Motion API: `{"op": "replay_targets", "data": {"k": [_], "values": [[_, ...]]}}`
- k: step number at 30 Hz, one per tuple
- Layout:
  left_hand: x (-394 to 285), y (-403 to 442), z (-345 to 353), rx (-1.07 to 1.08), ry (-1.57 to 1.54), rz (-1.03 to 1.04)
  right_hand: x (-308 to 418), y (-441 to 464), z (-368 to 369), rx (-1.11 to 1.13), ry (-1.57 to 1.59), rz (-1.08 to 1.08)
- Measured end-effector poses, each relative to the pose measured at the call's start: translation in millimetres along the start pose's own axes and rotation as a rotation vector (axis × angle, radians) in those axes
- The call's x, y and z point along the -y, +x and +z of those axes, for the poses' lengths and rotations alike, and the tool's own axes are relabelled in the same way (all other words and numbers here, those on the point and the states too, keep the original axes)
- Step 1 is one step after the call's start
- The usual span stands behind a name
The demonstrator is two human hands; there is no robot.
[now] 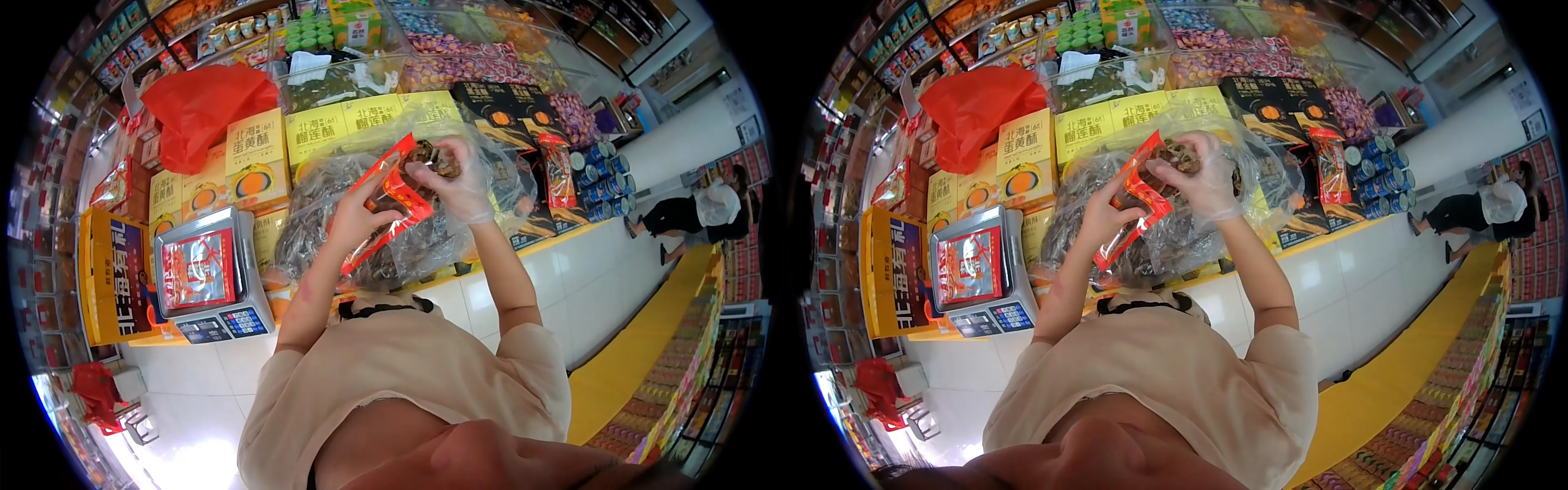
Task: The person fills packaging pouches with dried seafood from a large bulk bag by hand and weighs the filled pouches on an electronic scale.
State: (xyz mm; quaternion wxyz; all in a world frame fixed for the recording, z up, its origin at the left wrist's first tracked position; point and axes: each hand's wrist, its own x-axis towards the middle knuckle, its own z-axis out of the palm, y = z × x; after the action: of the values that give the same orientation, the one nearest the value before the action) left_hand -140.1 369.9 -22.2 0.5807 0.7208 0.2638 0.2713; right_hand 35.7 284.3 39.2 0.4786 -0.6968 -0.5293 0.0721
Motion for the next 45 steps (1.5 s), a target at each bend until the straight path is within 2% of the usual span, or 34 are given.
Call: {"op": "replay_targets", "data": {"k": [2,4,5,7,11,13,17,19,20,22,25,29,31,34,40,41,42,43,44,45], "values": [[0.9,-2.2,-0.4,-0.007,0.033,-0.015,2.6,3.2,-2.7,-0.018,-0.097,-0.038],[1.0,-3.5,-0.2,-0.013,0.063,-0.031,5.6,7.7,-4.8,0.173,0.275,0.245],[1.4,-4.3,0.2,-0.02,0.077,-0.033,10.2,9.5,-6.1,0.174,0.276,0.245],[-1.4,-5.5,0.9,-0.028,0.092,-0.036,23.8,14.5,-8.7,0.154,0.005,0.13],[-4.3,-6.9,0.4,-0.028,-0.013,-0.047,40.6,23.5,-14.3,0.249,0.017,0.125],[3.1,-7.0,-2.3,-0.008,-0.025,-0.087,52.2,27.5,-19.7,0.499,0.058,0.204],[7.1,-9.6,-3.4,-0.043,-0.042,-0.062,51.2,24.3,-14.6,0.469,-0.01,0.115],[4.4,-10.2,-4.5,-0.05,-0.008,-0.054,48.4,23.9,-7.5,0.325,0.021,0.038],[4.7,-10.1,-5.2,-0.036,0.02,-0.097,50.8,24.8,-7.8,0.324,0.021,0.038],[6.4,-10.3,-4.9,-0.022,0.047,-0.138,59.9,27.5,-11.1,0.363,-0.076,0.195],[7.2,-11.4,-2.2,-0.067,0.002,-0.08,51.5,30.8,-8.7,0.441,0.11,0.21],[-8.5,-14.8,-3.2,-0.076,-0.091,-0.055,54.5,29.9,-6.8,0.536,0.138,0.244],[-7.9,-15.5,-4.0,-0.074,-0.09,-0.074,45.4,28.0,-3.4,0.427,-0.288,-0.276],[-0.1,-15.9,-4.7,-0.096,-0.087,-0.055,47.2,26.4,-7.2,0.518,-0.287,-0.199],[2.2,-16.3,-2.8,-0.076,-0.149,-0.104,45.0,25.0,-3.8,0.521,-0.375,-0.209],[7.7,-15.4,-1.3,-0.106,-0.115,-0.013,50.3,25.7,-6.1,0.52,-0.375,-0.208],[9.2,-15.1,-0.4,-0.136,-0.081,0.078,58.4,26.5,-9.5,0.525,-0.274,-0.1],[9.7,-15.3,-0.1,-0.136,-0.081,0.077,62.4,26.8,-11.2,0.528,-0.172,0.008],[9.3,-15.6,0.1,-0.131,-0.127,0.06,55.1,26.6,-8.4,0.529,-0.171,0.009],[7.1,-16.0,0.0,-0.126,-0.173,0.043,46.8,27.0,-4.1,0.478,-0.002,0.057]]}}
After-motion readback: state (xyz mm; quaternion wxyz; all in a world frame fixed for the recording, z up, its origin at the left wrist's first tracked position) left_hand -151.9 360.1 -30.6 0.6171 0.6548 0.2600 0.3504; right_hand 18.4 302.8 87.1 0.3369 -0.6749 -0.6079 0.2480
